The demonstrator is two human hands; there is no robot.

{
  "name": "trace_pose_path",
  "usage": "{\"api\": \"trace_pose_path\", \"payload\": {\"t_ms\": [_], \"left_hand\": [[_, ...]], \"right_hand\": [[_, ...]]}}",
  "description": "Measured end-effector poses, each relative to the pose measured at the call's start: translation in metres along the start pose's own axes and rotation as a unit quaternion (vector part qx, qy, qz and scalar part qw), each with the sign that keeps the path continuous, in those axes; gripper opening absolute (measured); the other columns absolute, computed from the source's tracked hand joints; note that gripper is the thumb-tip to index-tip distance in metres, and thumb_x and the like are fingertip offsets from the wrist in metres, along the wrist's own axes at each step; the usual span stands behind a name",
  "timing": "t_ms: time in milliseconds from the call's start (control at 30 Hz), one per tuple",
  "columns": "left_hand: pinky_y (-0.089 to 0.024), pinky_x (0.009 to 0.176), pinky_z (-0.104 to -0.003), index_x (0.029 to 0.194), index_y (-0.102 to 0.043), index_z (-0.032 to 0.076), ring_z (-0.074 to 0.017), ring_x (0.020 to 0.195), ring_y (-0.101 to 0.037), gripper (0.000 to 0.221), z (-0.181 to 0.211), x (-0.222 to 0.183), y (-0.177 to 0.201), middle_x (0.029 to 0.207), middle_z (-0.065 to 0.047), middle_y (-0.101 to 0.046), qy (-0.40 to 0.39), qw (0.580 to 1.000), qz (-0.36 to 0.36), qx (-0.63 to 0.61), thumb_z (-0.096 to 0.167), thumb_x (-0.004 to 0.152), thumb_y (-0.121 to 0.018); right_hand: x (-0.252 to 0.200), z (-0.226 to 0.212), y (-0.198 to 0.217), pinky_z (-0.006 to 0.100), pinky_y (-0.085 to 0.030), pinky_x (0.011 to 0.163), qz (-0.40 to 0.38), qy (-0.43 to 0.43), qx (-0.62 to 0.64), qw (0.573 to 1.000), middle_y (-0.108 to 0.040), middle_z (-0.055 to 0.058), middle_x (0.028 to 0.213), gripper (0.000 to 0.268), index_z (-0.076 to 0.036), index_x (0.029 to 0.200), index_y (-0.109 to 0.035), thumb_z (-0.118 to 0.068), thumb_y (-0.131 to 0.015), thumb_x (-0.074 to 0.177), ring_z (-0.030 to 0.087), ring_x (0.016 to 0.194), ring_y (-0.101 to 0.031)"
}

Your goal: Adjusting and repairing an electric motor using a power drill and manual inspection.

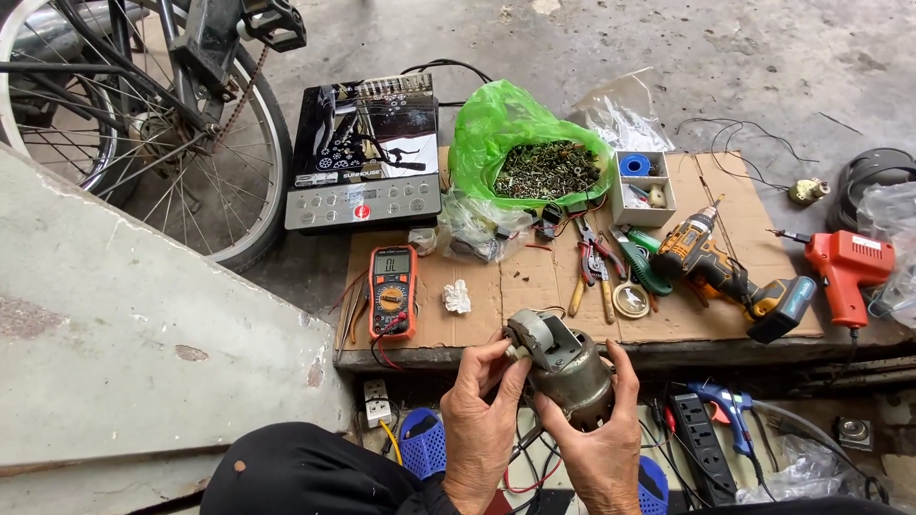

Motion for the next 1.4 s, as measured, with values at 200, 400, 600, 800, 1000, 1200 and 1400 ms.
{"api": "trace_pose_path", "payload": {"t_ms": [200, 400, 600, 800, 1000, 1200, 1400], "left_hand": [[-0.074, 0.093, -0.028, 0.116, -0.074, 0.007, -0.0151, 0.102, -0.090, 0.026, -0.012, 0.002, 0.001, 0.115, -0.010, -0.093, 0.037, 0.999, 0.005, 0.001, 0.013, 0.093, -0.083], [-0.067, 0.094, -0.025, 0.124, -0.080, 0.002, -0.0126, 0.103, -0.082, 0.034, -0.026, 0.006, 0.004, 0.115, -0.010, -0.088, 0.171, 0.981, -0.024, -0.092, 0.024, 0.097, -0.078], [-0.063, 0.092, -0.027, 0.116, -0.084, -0.005, -0.0161, 0.095, -0.076, 0.032, -0.034, 0.001, 0.008, 0.102, -0.013, -0.084, 0.290, 0.948, 0.012, -0.131, 0.020, 0.095, -0.083], [-0.062, 0.093, -0.033, 0.114, -0.081, -0.008, -0.0219, 0.094, -0.076, 0.028, -0.032, -0.001, 0.006, 0.100, -0.018, -0.082, 0.290, 0.933, 0.005, -0.213, 0.014, 0.096, -0.082], [-0.066, 0.096, -0.031, 0.114, -0.082, -0.007, -0.0201, 0.097, -0.081, 0.027, -0.031, 0.001, 0.007, 0.103, -0.017, -0.086, 0.261, 0.947, -0.002, -0.187, 0.014, 0.096, -0.081], [-0.065, 0.088, -0.031, 0.117, -0.081, -0.012, -0.0224, 0.093, -0.081, 0.028, -0.051, 0.004, 0.004, 0.104, -0.020, -0.086, 0.257, 0.947, 0.005, -0.190, 0.008, 0.098, -0.077], [-0.065, 0.064, -0.032, 0.095, -0.084, -0.015, -0.0267, 0.065, -0.081, 0.021, -0.206, 0.057, -0.020, 0.076, -0.028, -0.089, 0.208, 0.963, 0.049, -0.164, 0.001, 0.084, -0.094]], "right_hand": [[0.001, 0.001, 0.000, 0.038, -0.065, 0.088, 0.019, 0.033, -0.007, 0.999, -0.067, 0.016, 0.142, 0.115, -0.013, 0.165, -0.039, -0.013, -0.095, 0.065, 0.027, 0.110, -0.077], [0.002, -0.004, 0.002, 0.039, -0.067, 0.088, 0.023, 0.049, -0.023, 0.998, -0.067, 0.017, 0.141, 0.116, -0.010, 0.166, -0.037, -0.013, -0.095, 0.065, 0.028, 0.108, -0.078], [0.001, -0.002, 0.002, 0.041, -0.068, 0.088, 0.021, 0.040, -0.046, 0.998, -0.067, 0.018, 0.140, 0.117, -0.011, 0.166, -0.036, -0.016, -0.096, 0.066, 0.030, 0.109, -0.078], [-0.002, -0.007, 0.004, 0.040, -0.066, 0.087, 0.037, 0.071, -0.045, 0.996, -0.067, 0.019, 0.140, 0.115, -0.007, 0.165, -0.039, -0.016, -0.096, 0.065, 0.029, 0.108, -0.077], [-0.003, -0.005, 0.005, 0.041, -0.066, 0.088, 0.038, 0.070, -0.046, 0.996, -0.067, 0.019, 0.140, 0.115, -0.007, 0.165, -0.040, -0.015, -0.097, 0.065, 0.030, 0.109, -0.077], [0.000, 0.003, 0.007, 0.040, -0.063, 0.093, 0.073, 0.110, -0.044, 0.990, -0.071, 0.019, 0.141, 0.116, -0.006, 0.164, -0.045, -0.019, -0.097, 0.061, 0.031, 0.113, -0.077], [0.086, 0.135, -0.042, 0.042, -0.064, 0.110, 0.212, 0.216, 0.103, 0.948, -0.078, 0.023, 0.131, 0.083, 0.002, 0.147, -0.059, -0.005, -0.090, 0.070, 0.032, 0.119, -0.081]]}}
Point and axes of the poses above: each hand's wrist, its own x-axis towards the middle knuckle, its own y-axis out of the back of the hand, z = x × y, the point moved 8 cm from there along x, towards the middle knuckle
